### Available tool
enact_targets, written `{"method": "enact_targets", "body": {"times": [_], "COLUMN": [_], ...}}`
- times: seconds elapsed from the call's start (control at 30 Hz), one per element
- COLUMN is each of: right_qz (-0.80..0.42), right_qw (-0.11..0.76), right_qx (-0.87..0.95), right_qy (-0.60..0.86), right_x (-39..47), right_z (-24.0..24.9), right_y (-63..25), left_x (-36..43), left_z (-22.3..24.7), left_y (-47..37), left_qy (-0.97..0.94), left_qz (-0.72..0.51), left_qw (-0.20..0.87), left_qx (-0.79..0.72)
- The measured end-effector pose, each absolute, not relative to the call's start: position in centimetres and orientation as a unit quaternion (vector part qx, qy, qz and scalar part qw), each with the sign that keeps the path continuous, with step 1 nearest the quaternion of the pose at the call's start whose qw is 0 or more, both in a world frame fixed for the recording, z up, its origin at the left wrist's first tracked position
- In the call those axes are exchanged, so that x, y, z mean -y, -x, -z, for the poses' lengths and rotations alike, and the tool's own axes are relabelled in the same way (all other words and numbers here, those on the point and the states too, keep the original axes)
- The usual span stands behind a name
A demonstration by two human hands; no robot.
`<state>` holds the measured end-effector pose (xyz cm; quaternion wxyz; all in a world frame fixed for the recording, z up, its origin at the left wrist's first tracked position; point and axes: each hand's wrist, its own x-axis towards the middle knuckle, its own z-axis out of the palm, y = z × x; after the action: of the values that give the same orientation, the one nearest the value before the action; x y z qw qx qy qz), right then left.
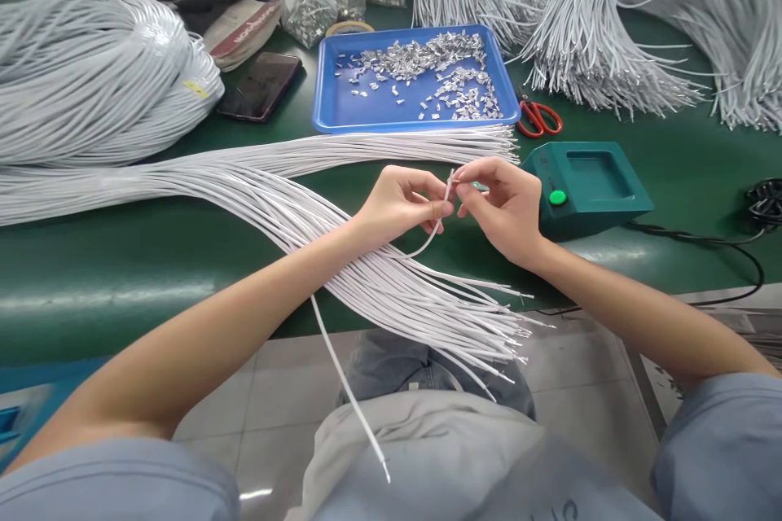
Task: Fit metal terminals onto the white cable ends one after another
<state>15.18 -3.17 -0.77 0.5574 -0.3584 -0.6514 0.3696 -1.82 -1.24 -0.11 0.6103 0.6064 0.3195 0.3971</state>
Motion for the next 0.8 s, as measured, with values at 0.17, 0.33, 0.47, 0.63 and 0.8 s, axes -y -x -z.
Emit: {"method": "enact_targets", "body": {"times": [0.17,0.33,0.47,0.63,0.8], "right_qz": [-0.419,-0.406,-0.388,-0.324,-0.13], "right_qw": [0.558,0.556,0.551,0.535,0.541], "right_qx": [0.63,0.636,0.648,0.683,0.744], "right_qy": [0.342,0.348,0.354,0.378,0.369], "right_x": [2.76,2.5,2.47,2.72,2.76], "right_z": [0.37,0.42,0.42,0.57,1.02], "right_y": [-15.52,-15.53,-15.5,-15.46,-15.51], "left_x": [1.16,1.2,1.23,1.27,1.36], "left_z": [0.15,0.15,0.17,0.17,0.29], "left_y": [1.72,1.59,1.5,1.52,1.59], "left_qy": [-0.621,-0.634,-0.634,-0.615,-0.587], "left_qz": [-0.394,-0.389,-0.392,-0.397,-0.417], "left_qw": [0.594,0.58,0.581,0.594,0.607], "left_qx": [-0.327,-0.33,-0.326,-0.332,-0.336]}}
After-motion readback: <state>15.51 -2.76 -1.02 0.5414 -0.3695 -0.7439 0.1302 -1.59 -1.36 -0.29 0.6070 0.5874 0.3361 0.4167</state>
